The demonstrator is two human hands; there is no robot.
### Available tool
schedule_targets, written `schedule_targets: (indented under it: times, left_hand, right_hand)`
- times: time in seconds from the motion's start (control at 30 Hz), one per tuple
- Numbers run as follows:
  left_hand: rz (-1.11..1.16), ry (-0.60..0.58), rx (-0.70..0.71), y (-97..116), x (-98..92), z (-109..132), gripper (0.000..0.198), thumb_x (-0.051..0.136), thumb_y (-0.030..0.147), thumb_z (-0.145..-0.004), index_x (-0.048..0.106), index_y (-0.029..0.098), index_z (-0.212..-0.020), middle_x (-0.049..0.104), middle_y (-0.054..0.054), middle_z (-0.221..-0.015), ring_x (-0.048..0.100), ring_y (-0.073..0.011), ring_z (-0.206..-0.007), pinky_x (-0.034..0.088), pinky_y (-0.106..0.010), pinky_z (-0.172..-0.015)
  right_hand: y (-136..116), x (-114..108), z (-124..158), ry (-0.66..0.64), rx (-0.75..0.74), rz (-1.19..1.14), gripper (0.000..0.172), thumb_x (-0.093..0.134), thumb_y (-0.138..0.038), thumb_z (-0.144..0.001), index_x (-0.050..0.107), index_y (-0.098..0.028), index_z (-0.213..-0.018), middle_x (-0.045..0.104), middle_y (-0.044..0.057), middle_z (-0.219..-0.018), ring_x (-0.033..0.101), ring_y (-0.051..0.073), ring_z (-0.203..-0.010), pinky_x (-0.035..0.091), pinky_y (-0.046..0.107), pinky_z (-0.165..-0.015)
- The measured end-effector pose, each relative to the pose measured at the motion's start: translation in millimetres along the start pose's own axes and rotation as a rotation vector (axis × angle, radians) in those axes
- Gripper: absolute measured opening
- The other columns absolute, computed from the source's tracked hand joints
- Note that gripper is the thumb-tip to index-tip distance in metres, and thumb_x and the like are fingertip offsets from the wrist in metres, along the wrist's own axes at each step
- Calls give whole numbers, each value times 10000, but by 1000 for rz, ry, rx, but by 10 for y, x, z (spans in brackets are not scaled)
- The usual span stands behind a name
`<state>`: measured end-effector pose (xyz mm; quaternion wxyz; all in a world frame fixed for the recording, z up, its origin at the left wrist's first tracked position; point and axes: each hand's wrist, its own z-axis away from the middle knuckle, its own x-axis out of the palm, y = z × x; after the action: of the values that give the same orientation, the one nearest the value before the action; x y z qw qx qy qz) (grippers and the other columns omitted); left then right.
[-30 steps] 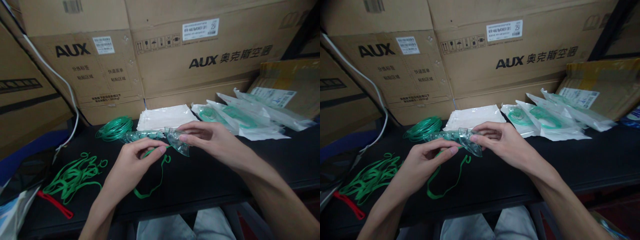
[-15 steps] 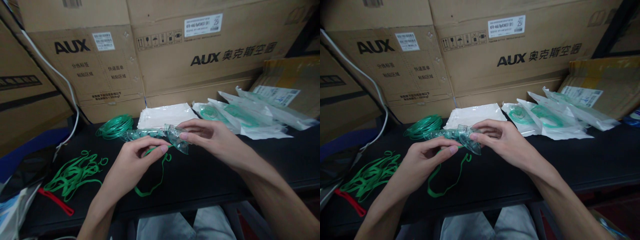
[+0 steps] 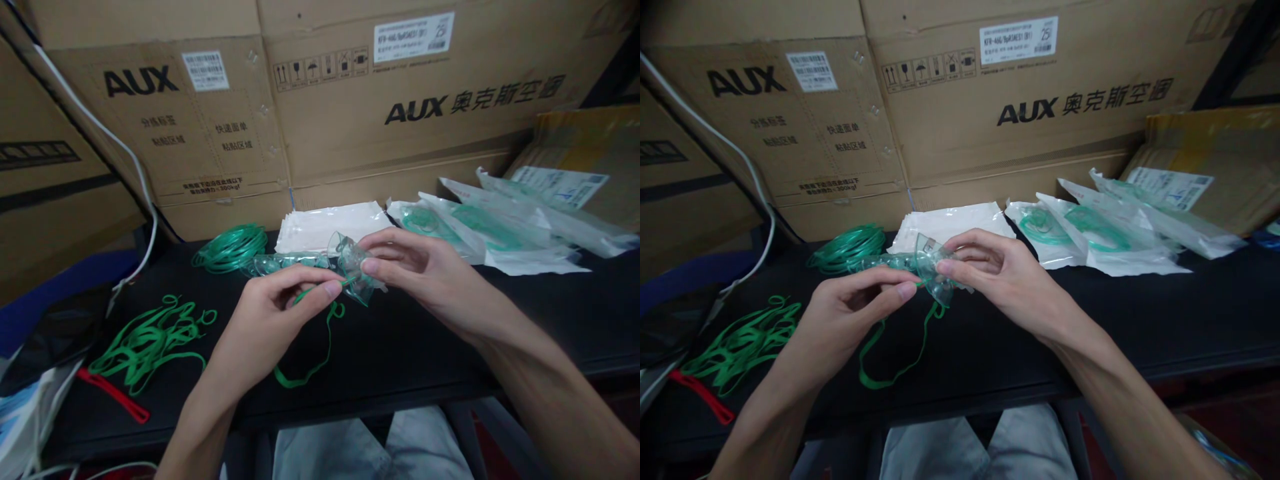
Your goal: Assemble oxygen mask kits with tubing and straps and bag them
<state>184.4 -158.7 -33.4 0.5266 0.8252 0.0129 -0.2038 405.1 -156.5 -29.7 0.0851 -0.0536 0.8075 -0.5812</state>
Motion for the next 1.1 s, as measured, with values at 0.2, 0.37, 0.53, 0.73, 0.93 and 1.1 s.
schedule_targets:
  times: [0.2, 0.37, 0.53, 0.73, 0.93, 1.1]
  left_hand:
    - [-43, 30, 11, 34, -7, 7, 79, 766, 317, -887, 835, 280, -894, 784, 56, -851, 666, -119, -777, 475, -184, -690]
    - [-96, 46, 23, 43, -13, 21, 76, 767, 305, -880, 834, 285, -852, 750, 66, -778, 599, -97, -675, 420, -187, -594]
    - [-107, 66, 45, 20, 5, 9, 61, 797, 284, -848, 844, 306, -879, 738, 69, -769, 588, -96, -672, 413, -190, -589]
    - [-120, 74, 62, 13, 6, -1, 65, 805, 274, -842, 844, 304, -884, 748, 70, -778, 609, -101, -679, 422, -194, -594]
    - [-149, 53, 78, -1, 11, -7, 70, 790, 282, -855, 839, 301, -902, 757, 65, -806, 622, -113, -708, 429, -209, -625]
    - [-200, 31, 79, -2, 34, -11, 62, 774, 303, -868, 825, 271, -885, 728, 54, -761, 578, -117, -658, 401, -225, -603]
  right_hand:
    - [0, 32, -9, -2, -3, 9, 262, 865, -371, -778, 718, -245, -954, 743, 2, -897, 716, 185, -858, 586, 278, -780]
    - [4, 69, -8, 12, -14, 38, 264, 871, -363, -764, 712, -229, -928, 733, 12, -870, 711, 195, -844, 593, 289, -741]
    - [20, 105, -5, 50, -56, 87, 203, 825, -360, -815, 710, -232, -922, 709, 19, -877, 703, 204, -847, 592, 292, -698]
    - [42, 145, 21, 53, -157, 109, 133, 752, -277, -894, 684, -282, -1008, 705, 19, -1041, 725, 204, -966, 616, 294, -775]
    - [-30, 168, 88, 82, -517, 547, 105, 726, -141, -906, 723, -223, -972, 681, 88, -1263, 619, 243, -1253, 503, 381, -1071]
    - [-49, 186, 103, 87, -589, 702, 141, 671, -76, -923, 708, -206, -884, 710, 96, -1213, 668, 222, -1156, 527, 354, -987]
